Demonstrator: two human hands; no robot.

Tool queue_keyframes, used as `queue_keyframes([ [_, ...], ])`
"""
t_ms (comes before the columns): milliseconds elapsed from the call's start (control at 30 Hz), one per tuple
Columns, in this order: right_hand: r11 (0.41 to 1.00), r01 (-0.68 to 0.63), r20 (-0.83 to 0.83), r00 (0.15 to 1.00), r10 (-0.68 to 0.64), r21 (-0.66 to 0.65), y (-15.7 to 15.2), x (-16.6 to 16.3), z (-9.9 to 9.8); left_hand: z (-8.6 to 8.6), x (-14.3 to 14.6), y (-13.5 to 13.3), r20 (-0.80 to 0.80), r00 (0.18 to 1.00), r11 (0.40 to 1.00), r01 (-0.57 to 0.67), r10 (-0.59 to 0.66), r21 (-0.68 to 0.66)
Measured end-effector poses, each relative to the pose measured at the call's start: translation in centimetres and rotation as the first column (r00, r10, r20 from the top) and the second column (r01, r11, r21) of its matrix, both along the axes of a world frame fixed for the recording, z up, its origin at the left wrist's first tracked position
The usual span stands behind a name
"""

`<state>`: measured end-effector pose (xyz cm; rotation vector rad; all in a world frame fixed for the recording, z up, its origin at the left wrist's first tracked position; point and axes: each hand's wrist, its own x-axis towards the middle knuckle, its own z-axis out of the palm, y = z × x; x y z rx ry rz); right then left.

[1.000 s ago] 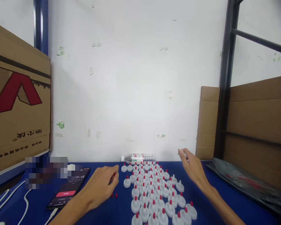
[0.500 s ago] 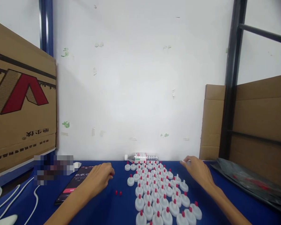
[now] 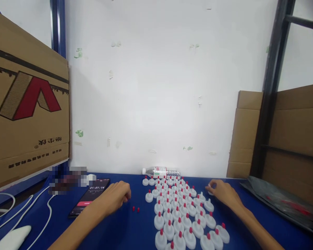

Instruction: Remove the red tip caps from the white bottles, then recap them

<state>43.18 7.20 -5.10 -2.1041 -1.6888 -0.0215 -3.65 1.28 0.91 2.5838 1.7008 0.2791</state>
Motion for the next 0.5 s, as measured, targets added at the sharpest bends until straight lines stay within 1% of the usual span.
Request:
queue_keyframes([
  [233,0.996,-0.076,-0.076,0.995,0.072,-0.051,0.7,0.1,-0.6,0.9,0.9,-0.6,0.054,0.998,0.996,0.018,-0.014,-0.085],
  [367,0.991,-0.118,-0.116,0.987,0.11,-0.062,0.7,-0.4,-0.5,0.9,1.2,-0.6,0.08,0.996,0.994,0.038,-0.03,-0.106],
  [433,0.993,-0.109,-0.116,0.988,0.103,-0.039,0.4,-0.5,-0.3,0.7,1.2,-0.6,0.093,0.995,0.993,0.055,-0.045,-0.106],
  [500,0.998,-0.062,-0.099,0.993,0.062,0.006,0.1,-0.5,0.2,0.5,1.2,-0.6,0.107,0.993,0.993,0.067,-0.056,-0.098],
])
